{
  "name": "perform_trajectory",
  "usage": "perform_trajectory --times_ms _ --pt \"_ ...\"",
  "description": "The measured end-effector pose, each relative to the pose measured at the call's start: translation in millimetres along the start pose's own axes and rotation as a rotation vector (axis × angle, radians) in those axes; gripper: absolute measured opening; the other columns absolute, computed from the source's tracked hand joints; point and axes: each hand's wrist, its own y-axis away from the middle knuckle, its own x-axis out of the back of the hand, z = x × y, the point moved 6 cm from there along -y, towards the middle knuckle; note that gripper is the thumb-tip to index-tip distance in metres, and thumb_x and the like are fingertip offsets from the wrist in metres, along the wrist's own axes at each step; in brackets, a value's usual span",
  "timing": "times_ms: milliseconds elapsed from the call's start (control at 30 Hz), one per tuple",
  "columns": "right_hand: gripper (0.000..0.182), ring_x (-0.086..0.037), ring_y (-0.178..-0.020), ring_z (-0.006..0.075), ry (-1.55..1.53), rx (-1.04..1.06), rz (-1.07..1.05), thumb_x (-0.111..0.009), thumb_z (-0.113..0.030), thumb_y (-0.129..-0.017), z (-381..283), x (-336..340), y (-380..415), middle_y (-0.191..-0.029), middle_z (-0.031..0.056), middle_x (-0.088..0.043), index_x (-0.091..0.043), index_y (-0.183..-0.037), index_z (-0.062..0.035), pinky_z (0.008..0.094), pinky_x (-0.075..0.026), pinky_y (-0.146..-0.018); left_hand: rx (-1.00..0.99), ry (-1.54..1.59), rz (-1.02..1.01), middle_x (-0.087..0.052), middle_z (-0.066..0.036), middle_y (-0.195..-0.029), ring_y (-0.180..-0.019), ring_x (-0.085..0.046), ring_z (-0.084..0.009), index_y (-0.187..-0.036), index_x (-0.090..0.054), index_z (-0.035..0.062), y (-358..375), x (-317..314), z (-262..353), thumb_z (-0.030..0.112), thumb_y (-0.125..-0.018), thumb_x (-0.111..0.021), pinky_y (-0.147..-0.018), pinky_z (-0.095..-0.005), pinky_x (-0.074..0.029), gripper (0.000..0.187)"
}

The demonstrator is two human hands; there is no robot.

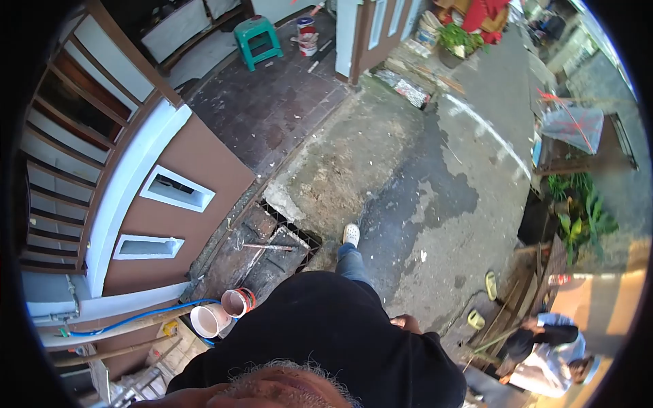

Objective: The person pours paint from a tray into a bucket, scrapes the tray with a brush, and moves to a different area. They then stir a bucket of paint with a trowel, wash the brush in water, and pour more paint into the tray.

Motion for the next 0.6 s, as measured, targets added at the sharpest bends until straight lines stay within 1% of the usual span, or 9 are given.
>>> perform_trajectory --times_ms 67,133,200,267,300,333,400,500,600 --pt "0.023 -0.062 -0.066 0.0173 -0.212 -0.111 0.113 -0.075 -0.023 -0.077 -52 55 -36 -0.074 0.0045 -0.064 -0.07 -0.089 -0.0047 0.0345 -0.05 -0.065 0.012 0.078 0.023 -0.07 -0.021 -0.093 -0.091 -0.067 -0.0384 -0.095 -0.071 0.0048 -17 20 27 0.039 -0.091 -0.056 -0.08 -0.049 -0.052 0.037" --pt "0.02 -0.054 -0.056 0.0138 -0.993 -0.418 0.123 -0.072 -0.027 -0.08 55 37 -110 -0.062 0.0001 -0.055 -0.064 -0.076 -0.0094 0.0332 -0.046 -0.055 -0.035 0.06 0.066 -0.07 -0.02 -0.093 -0.091 -0.067 -0.0385 -0.095 -0.071 0.0045 -40 48 62 0.038 -0.091 -0.057 -0.079 -0.049 -0.052 0.036" --pt "0.013 -0.061 -0.068 0.0166 -0.474 -0.876 -0.292 -0.065 -0.023 -0.085 74 107 -245 -0.076 0.0081 -0.065 -0.065 -0.08 -0.0106 0.0333 -0.05 -0.061 -0.145 -0.027 0.196 -0.07 -0.02 -0.092 -0.09 -0.067 -0.0386 -0.096 -0.071 0.0041 -80 98 107 0.037 -0.091 -0.058 -0.079 -0.0489 -0.052 0.036" --pt "0.017 -0.062 -0.062 0.0197 -0.067 -0.291 0.0 -0.06 -0.019 -0.086 29 198 -380 -0.077 0.0095 -0.066 -0.068 -0.097 -0.0085 0.0376 -0.051 -0.056 -0.275 -0.088 0.536 -0.07 -0.019 -0.092 -0.089 -0.067 -0.0386 -0.096 -0.07 0.0038 -132 167 154 0.036 -0.091 -0.059 -0.078 -0.0489 -0.052 0.035" --pt "0.025 -0.065 -0.066 0.0204 0.261 0.097 0.231 -0.058 -0.017 -0.086 -15 252 -442 -0.08 0.0121 -0.067 -0.067 -0.108 -0.0058 0.0372 -0.052 -0.058 -0.266 0.021 0.876 -0.071 -0.02 -0.099 -0.093 -0.067 -0.0416 -0.108 -0.069 0.0044 -140 207 179 0.039 -0.091 -0.059 -0.083 -0.0501 -0.052 0.04" --pt "0.035 -0.067 -0.07 0.0211 0.567 0.35 0.516 -0.056 -0.014 -0.087 -54 302 -493 -0.084 0.0146 -0.069 -0.067 -0.118 -0.0032 0.0368 -0.053 -0.061 -0.434 -0.001 0.889 -0.071 -0.021 -0.1 -0.096 -0.068 -0.0396 -0.117 -0.065 0.0026 -189 272 216 0.037 -0.091 -0.06 -0.087 -0.0451 -0.053 0.043" --pt "0.037 -0.068 -0.071 0.0198 0.082 0.151 0.457 -0.057 -0.015 -0.089 -119 349 -548 -0.088 0.0114 -0.07 -0.066 -0.123 -0.0044 0.0338 -0.053 -0.058 -0.286 0.545 0.823 -0.073 -0.017 -0.098 -0.093 -0.07 -0.0305 -0.12 -0.063 0.0006 -138 369 301 0.03 -0.09 -0.064 -0.084 -0.039 -0.054 0.042" --pt "0.036 -0.067 -0.07 0.0177 -0.263 0.095 0.331 -0.06 -0.015 -0.089 -222 370 -603 -0.089 0.0078 -0.071 -0.066 -0.122 -0.0051 0.0308 -0.051 -0.055 -0.318 1.035 0.656 -0.072 -0.005 -0.093 -0.083 -0.067 -0.0137 -0.122 -0.062 0.0008 -219 438 312 0.018 -0.091 -0.066 -0.073 -0.0296 -0.054 0.036" --pt "0.032 -0.067 -0.068 0.0168 -0.042 0.1 0.186 -0.061 -0.015 -0.089 -236 359 -677 -0.086 0.0053 -0.07 -0.067 -0.119 -0.0068 0.0303 -0.051 -0.054 -0.25 1.266 0.622 -0.069 -0.004 -0.088 -0.075 -0.064 -0.0124 -0.12 -0.064 0.0084 -262 506 324 0.016 -0.091 -0.065 -0.063 -0.0319 -0.053 0.03"
